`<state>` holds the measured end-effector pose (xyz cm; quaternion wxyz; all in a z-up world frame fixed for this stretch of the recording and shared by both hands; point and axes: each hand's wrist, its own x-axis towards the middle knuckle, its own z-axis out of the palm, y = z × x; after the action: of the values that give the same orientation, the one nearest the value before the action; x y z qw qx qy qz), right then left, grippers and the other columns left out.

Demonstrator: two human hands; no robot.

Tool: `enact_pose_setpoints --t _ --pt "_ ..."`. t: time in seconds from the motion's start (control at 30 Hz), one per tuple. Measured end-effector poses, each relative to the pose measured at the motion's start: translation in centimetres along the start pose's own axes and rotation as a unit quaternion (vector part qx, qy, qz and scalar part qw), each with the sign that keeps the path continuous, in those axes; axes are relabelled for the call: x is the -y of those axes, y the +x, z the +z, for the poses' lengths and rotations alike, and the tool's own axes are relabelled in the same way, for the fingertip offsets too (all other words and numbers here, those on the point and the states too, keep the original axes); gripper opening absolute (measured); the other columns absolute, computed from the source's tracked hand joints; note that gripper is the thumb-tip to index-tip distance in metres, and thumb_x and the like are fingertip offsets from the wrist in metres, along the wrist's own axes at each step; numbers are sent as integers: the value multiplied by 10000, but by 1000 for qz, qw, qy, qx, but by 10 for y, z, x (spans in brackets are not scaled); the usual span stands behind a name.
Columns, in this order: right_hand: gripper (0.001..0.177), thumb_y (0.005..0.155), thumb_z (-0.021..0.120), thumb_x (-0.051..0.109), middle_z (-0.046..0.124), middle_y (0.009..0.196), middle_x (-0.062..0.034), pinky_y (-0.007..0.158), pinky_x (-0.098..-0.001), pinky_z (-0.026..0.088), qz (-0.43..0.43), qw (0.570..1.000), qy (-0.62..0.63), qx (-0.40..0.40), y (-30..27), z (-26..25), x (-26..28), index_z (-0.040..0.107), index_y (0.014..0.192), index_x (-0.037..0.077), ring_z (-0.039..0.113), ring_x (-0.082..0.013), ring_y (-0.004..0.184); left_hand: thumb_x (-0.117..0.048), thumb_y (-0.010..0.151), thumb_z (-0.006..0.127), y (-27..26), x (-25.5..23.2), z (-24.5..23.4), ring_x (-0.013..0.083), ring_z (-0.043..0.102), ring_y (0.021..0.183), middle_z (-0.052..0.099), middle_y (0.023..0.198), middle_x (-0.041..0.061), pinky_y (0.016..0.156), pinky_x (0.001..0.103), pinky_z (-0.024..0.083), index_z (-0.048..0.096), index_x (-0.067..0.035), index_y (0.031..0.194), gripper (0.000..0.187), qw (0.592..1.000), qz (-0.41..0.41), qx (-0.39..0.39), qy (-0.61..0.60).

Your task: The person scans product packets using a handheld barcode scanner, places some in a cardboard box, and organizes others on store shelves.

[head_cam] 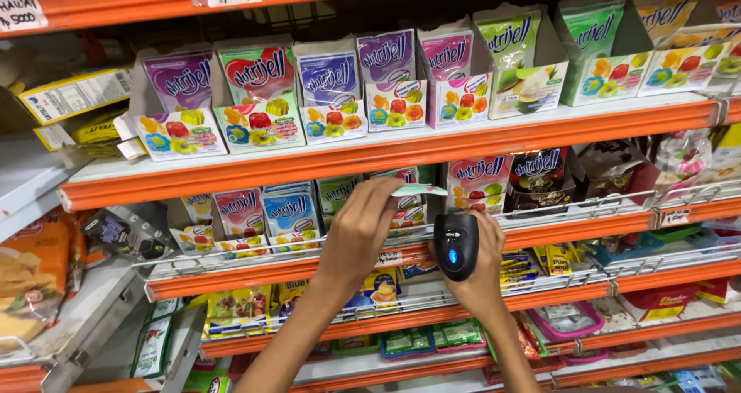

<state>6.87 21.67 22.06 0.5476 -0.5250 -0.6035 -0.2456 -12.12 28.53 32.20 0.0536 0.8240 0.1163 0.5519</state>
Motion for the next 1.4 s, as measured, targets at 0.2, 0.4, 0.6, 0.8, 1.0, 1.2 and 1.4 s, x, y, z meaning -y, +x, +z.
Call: enact_pose_setpoints --t 0.2,0.4,0.6,0.8,1.0,1.2,1.4 --pt "361 793 816 155 629 1157 -160 1181 -525 310 -1 999 10 -30 1 4 7 653 1083 17 561 -374 1211 -9 962 630 6 -1 -2 334 714 900 672 1063 167 790 430 556 611 -21 1241 280 995 -80 44 -48" --pt "387 799 812 153 633 1188 -162 1189 -534 313 0 1000 13 -27 -1 2 7 645 1116 9 562 -380 1231 -37 1009 621 6 0 -5 378 682 916 672 1018 181 759 459 521 590 -33 1252 246 996 -69 49 -1" --pt "418 800 809 151 629 1202 -171 1195 -541 304 -1 999 5 -31 -1 5 9 636 1151 2 550 -391 1257 -80 1027 569 2 6 -2 380 634 1029 667 1019 175 892 492 489 593 -51 1308 283 988 -82 122 44" --pt "435 799 803 165 615 1207 -180 1192 -549 299 9 999 4 -33 -2 5 14 626 1156 -11 544 -401 1253 -204 972 629 -9 4 16 352 578 1064 637 1137 197 909 465 434 624 -11 1294 375 973 -16 51 226" --pt "434 790 794 172 610 1215 -190 1198 -534 316 9 1000 -10 -24 -5 5 11 624 1146 -8 539 -403 1249 -227 966 630 -26 8 27 314 582 1138 646 1126 161 1111 506 358 666 10 1173 316 978 59 49 192" --pt "470 789 812 178 625 1228 -186 1220 -530 302 -12 999 -40 -23 -3 5 11 622 1181 2 547 -391 1271 -215 988 615 -32 25 37 314 590 1148 654 1082 143 1161 541 327 639 5 1141 269 990 32 55 124" --pt "644 757 740 72 643 1267 -183 1071 -400 435 166 983 84 3 -57 10 -12 554 1372 27 580 -323 1210 -104 950 651 -46 32 44 346 561 1229 609 1243 174 1153 517 378 624 -19 1246 309 996 79 32 26"
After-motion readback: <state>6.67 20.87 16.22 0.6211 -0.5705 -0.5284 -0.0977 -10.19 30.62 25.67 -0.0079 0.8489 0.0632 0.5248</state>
